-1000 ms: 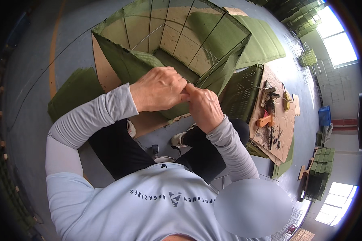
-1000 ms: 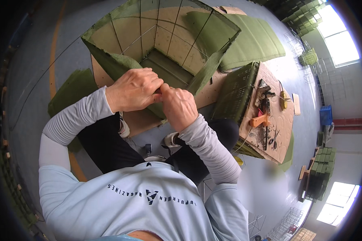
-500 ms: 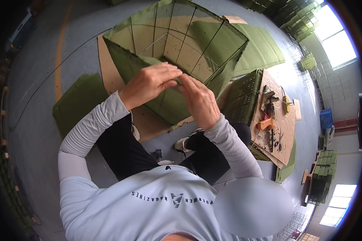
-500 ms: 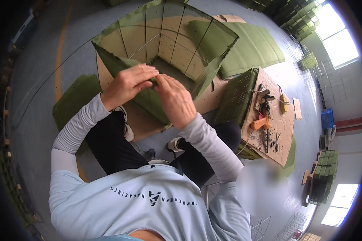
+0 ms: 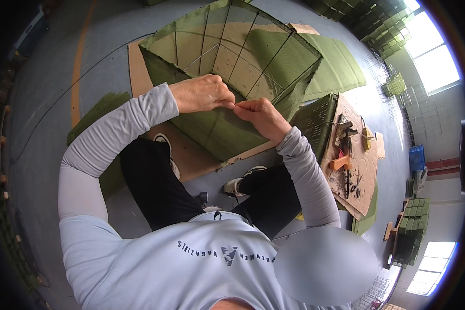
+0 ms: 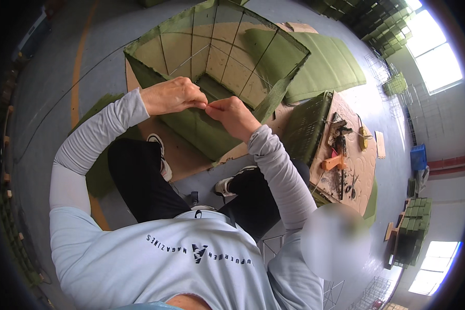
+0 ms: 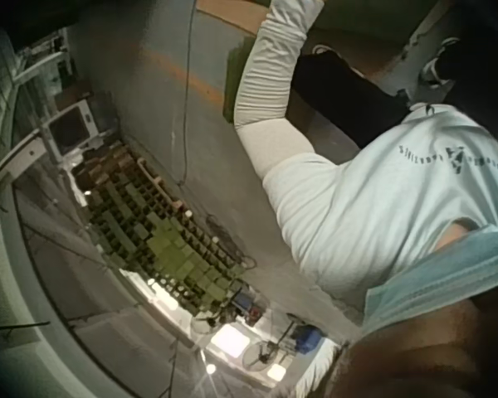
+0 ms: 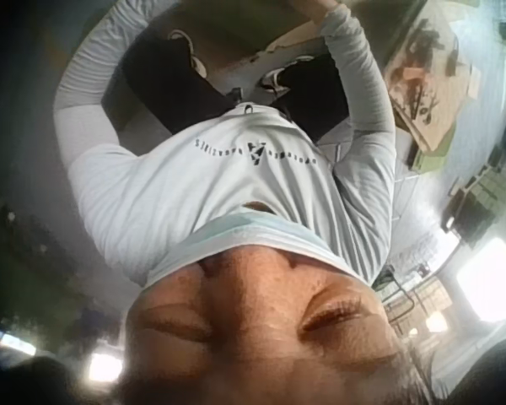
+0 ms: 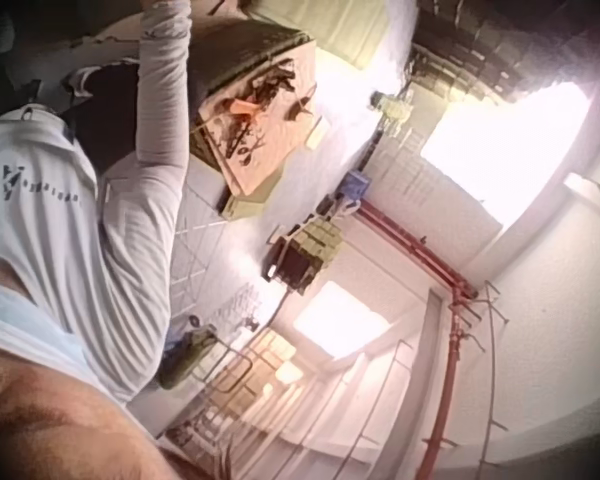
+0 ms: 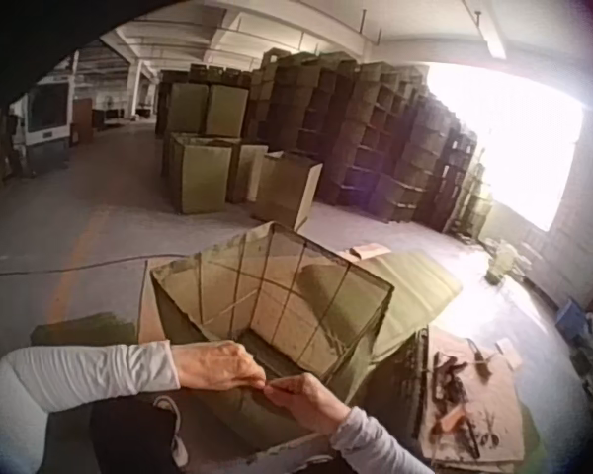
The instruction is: Assembling a wire-frame fabric storage bin using a hot glue gun.
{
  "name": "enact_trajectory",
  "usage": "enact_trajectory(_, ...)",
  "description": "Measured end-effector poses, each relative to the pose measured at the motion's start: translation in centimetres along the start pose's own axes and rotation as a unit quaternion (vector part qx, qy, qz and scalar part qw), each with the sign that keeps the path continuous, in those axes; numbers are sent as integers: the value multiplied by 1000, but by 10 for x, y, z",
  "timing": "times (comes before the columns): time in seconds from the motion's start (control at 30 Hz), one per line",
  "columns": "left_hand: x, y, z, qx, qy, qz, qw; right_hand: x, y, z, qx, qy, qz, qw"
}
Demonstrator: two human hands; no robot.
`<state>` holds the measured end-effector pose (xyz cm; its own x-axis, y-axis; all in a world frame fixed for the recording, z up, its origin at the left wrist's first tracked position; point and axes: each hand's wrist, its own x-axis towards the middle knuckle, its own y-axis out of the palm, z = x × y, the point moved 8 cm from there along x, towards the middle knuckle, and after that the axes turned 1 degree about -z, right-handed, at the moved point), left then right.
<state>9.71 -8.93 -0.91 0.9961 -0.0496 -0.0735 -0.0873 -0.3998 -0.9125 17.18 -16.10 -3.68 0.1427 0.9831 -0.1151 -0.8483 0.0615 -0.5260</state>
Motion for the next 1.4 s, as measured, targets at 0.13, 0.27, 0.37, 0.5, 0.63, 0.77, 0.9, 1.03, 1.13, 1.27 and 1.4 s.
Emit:
enact_trajectory(0.13,-37,-11,4,117,107,-307,938,-11,0,32,-237,-87,-189,949)
enact_trajectory(0.27,-70,-3,-3,126,99,-413,896,-30,40,58,-400,-232,-332,823)
enact_trajectory(0.37,-57,9,10,110,53,-362,924,-18,36,61,-360,-180,-285,870)
enact_trajectory(0.5,-37,-2,13,64,81,-321,942,-5,28,43,-258,-115,-209,936)
enact_trajectory(0.63,-17,-2,18,97,37,-225,969,-1,18,34,-214,-94,-202,951)
enact_trajectory(0.77,-4,-9,55,-122,-18,-108,986,-9,6,48,-205,-216,-255,920)
enact_trajectory(0.9,-60,-70,51,-166,-16,-380,910,-2,8,34,-114,-84,-128,982)
enact_trajectory(1.03,-64,-25,23,-11,49,-359,932,-14,21,60,-216,-261,-246,908)
enact_trajectory(1.13,-57,-9,24,59,32,-335,940,1,34,41,-229,-143,-169,948)
enact_trajectory(1.27,-42,-9,35,122,2,-273,954,22,28,35,-135,-92,-81,983)
enact_trajectory(1.4,-3,2,44,158,-134,15,978,26,25,30,-90,-76,-35,992)
